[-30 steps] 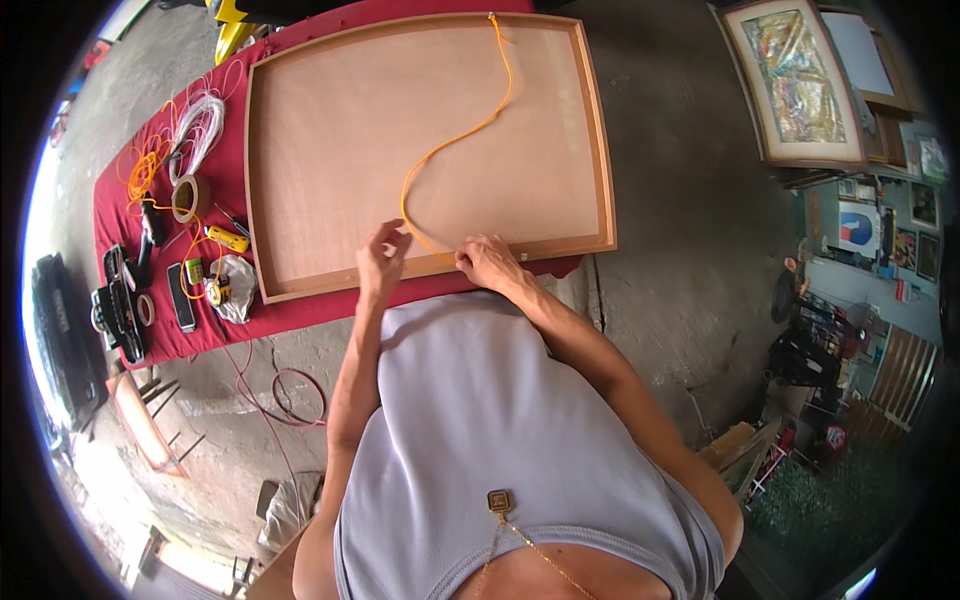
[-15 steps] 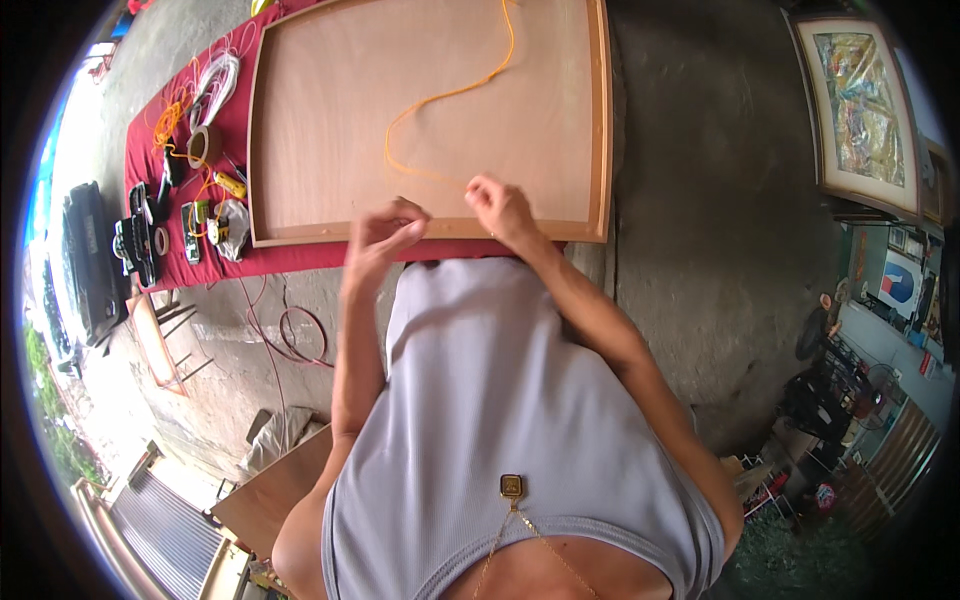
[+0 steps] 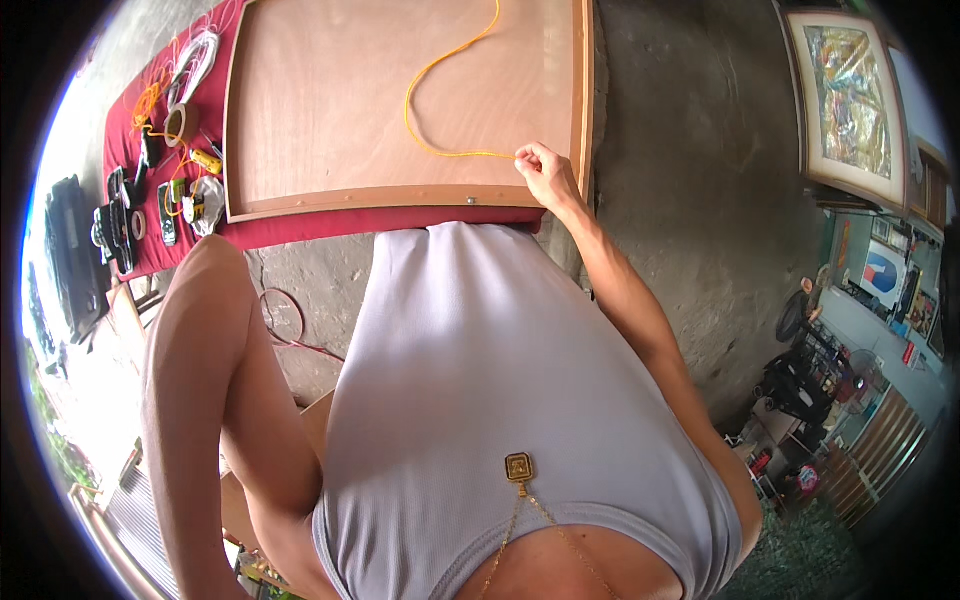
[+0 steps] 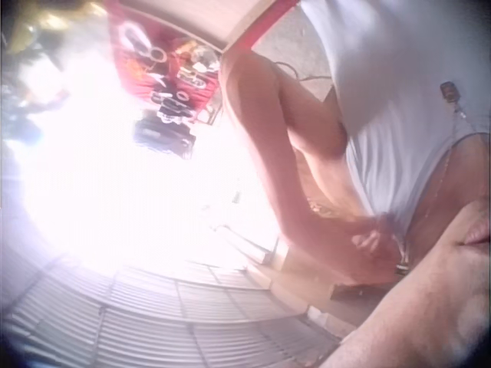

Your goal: The person carries a framed artwork outside and places it on a table. They then attach a yellow hanging wire to the back of the frame using a staple gun and tape, securing it at multiple points along the frame edges.

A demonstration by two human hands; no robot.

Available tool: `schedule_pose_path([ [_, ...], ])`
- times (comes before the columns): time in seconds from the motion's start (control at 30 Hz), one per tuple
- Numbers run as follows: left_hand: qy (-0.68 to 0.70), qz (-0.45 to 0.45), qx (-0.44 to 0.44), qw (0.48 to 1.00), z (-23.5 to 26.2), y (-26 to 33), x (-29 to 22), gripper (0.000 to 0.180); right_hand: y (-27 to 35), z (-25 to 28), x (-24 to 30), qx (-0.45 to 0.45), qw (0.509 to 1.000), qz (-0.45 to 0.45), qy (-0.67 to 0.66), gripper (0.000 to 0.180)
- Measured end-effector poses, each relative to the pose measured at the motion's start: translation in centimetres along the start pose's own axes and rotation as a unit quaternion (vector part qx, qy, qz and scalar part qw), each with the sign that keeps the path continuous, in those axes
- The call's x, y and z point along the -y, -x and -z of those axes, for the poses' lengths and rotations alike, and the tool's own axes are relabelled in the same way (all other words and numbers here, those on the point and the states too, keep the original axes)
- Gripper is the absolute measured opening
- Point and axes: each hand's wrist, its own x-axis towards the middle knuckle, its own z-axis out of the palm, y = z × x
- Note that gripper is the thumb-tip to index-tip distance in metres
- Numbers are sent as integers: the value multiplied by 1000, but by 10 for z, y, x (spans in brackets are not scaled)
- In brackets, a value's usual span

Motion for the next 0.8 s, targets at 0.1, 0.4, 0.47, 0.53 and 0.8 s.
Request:
schedule_pose_path([
  [0.1, 3, 6, 1, 1000, -1, 1, 2, 16, 6, 4, 6, 7, 1000, 13, 5, 12],
  [0.4, -1, 17, 0, 1000, -7, 1, 2, 18, 11, 23, 36, 88, 993, -69, -50, 15],
  [0.47, 2, 18, -3, 1000, -6, 4, 2, 18, 10, 25, 47, 117, 988, -80, -55, 18],
  [0.53, 4, 22, -8, 1000, -6, 6, 0, 18, 7, 19, 46, 143, 984, -81, -73, 22],
  [0.8, -4, 14, -10, 1000, -6, 8, 2, 20, -10, -11, 13, 201, 976, 14, -88, 35],
])
